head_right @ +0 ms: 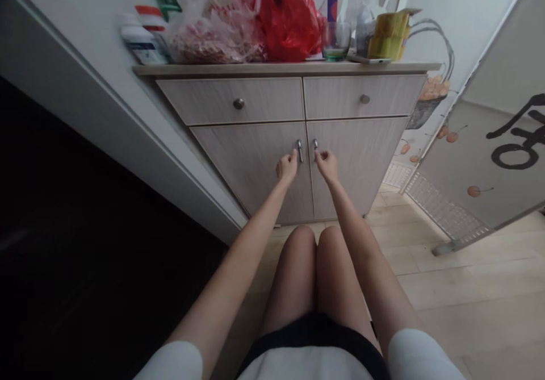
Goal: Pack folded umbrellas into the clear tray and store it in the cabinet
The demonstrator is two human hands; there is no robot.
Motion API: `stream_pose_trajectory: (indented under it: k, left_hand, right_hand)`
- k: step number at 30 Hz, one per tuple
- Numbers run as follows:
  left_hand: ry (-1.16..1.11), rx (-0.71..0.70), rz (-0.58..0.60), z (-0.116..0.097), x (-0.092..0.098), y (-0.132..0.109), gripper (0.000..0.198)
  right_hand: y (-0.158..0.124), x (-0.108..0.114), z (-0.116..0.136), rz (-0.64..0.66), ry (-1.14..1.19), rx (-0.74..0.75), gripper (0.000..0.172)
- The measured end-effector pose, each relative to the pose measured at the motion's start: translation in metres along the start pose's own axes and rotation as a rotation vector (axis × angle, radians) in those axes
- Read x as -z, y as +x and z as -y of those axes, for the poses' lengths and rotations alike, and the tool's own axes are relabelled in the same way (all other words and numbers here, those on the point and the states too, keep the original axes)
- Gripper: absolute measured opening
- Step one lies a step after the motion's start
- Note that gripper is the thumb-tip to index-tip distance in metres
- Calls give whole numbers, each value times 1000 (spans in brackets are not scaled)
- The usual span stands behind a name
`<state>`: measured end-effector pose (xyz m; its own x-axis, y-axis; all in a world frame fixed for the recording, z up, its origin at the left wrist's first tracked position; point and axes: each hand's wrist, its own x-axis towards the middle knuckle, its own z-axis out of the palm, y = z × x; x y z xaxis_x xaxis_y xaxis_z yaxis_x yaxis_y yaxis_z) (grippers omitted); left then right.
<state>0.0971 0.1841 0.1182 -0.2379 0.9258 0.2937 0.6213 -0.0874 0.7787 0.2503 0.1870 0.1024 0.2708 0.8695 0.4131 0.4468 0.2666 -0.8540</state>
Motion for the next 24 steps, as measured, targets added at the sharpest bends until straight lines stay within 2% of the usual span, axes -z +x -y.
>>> stream_pose_trajectory:
  k: [2,3,8,14,19,24]
  left_hand:
    - [15,0,-40,-3,-4,4,38]
    - [5,-21,-45,-4,-6,6,32]
    - [-33,-103,5,-6,-20,15,23]
    - [-24,-139,14,-5,-17,22,13]
    - [-24,-172,3,-3,-11,11,11]
    - [-55,-235,-36,8,-2,-11,9]
  right_hand:
    - [7,-8,1,-58,-26,20,49]
    - [10,-12,2,-55,-38,19,44]
    - [19,-26,3,6,-87,-14,35]
    - [23,-31,-5,-33,-145,-16,27]
    - [13,-27,-8,-36,-172,31,32]
    - [-11,-10,-10,-41,-183,62,30]
